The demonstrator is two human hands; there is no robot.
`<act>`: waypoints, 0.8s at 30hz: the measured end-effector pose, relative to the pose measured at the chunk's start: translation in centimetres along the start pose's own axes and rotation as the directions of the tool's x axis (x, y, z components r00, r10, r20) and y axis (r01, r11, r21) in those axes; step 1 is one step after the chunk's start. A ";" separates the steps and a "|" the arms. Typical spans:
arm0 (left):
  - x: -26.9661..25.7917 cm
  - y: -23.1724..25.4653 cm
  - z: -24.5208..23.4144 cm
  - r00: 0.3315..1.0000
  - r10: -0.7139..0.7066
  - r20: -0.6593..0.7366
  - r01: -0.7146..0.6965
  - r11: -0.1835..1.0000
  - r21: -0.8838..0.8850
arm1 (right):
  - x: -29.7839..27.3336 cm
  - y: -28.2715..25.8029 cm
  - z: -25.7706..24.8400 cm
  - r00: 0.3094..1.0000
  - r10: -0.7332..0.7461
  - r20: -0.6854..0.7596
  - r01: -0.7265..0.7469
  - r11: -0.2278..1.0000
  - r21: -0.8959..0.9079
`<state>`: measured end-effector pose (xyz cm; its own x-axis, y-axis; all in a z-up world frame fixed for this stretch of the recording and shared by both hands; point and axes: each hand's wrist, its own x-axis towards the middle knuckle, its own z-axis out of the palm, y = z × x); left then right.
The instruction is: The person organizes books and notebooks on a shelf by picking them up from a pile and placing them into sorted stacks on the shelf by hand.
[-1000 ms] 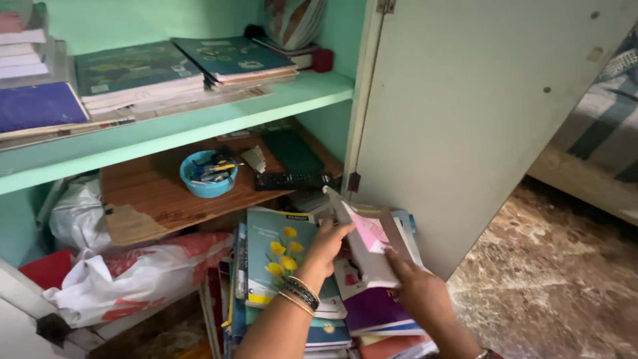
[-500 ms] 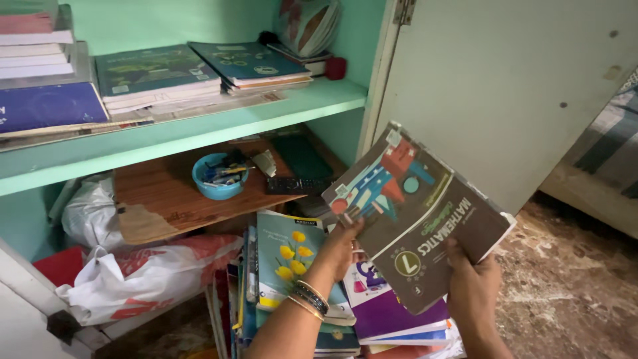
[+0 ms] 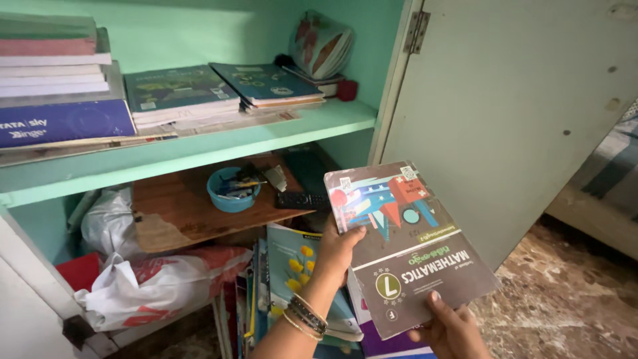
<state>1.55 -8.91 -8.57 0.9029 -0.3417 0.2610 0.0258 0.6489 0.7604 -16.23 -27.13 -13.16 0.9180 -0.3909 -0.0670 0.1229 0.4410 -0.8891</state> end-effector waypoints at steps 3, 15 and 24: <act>-0.1 2.4 0.4 0.980 0.162 0.115 -0.166 0.986 0.028 | 0.2 -0.1 0.0 0.989 -0.127 0.081 0.118 0.988 0.102; 2.0 22.8 -5.9 0.740 0.556 0.378 -0.287 -0.247 0.925 | 0.7 -6.2 6.7 0.961 -0.231 0.150 0.194 0.954 0.229; 4.1 30.3 -15.7 0.707 0.611 0.356 0.179 -0.642 0.745 | 5.3 -8.3 17.0 0.979 -0.094 0.180 0.061 0.982 0.180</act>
<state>12.79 20.02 6.19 0.5012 -0.0876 0.8609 -0.1748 -0.9846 0.0016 -5.96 -19.19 1.57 0.9551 -0.2790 0.0993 0.2446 0.5544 -0.7955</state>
